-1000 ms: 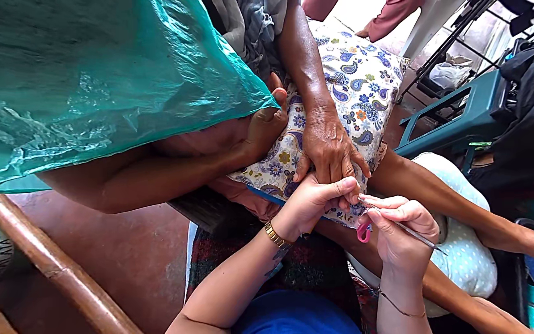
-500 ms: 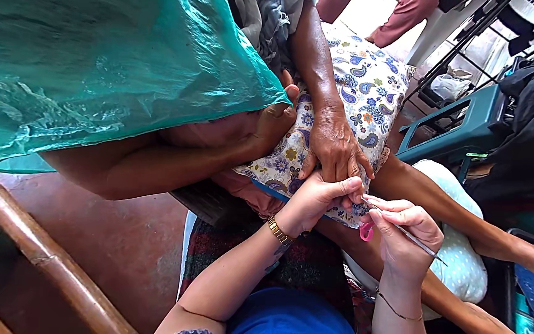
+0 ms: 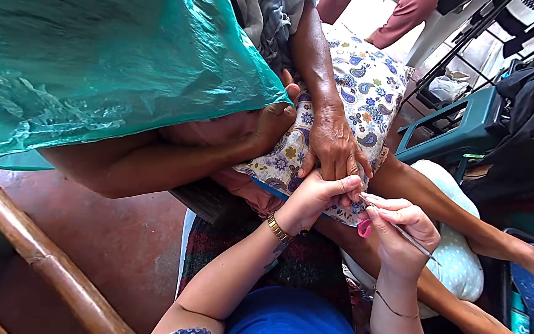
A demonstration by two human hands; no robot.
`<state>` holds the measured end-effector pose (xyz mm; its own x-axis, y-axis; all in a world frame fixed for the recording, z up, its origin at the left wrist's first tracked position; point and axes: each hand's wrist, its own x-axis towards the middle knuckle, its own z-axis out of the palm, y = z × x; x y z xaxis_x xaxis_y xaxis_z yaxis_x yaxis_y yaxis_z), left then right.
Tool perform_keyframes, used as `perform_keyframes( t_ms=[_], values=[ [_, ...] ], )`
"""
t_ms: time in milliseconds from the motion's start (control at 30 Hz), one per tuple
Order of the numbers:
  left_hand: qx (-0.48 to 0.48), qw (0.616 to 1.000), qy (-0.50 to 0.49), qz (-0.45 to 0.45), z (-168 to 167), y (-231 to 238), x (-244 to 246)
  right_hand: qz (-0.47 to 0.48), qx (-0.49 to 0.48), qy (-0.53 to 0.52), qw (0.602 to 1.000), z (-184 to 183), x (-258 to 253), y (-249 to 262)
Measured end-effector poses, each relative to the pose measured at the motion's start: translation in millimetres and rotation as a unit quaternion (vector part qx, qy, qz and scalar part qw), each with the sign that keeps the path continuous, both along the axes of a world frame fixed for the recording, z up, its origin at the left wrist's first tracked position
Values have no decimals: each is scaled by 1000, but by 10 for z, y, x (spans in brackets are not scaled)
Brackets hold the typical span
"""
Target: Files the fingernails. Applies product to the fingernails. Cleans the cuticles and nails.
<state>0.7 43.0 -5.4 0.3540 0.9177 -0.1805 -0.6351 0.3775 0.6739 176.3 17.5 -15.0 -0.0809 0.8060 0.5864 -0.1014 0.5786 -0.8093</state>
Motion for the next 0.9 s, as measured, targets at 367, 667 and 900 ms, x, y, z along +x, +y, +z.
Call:
perform_keyframes(
  t_ms=[367,667,900],
  values=[
    [9,1000,1,-2,-1,-3,-4,30,-35,66,997,-43,0,14],
    [8,1000,3,0,-9,-3,-2,24,-27,58,998,-57,-3,20],
    [18,1000,1,-2,-25,-11,-4,41,-21,55,997,-70,28,31]
  ],
)
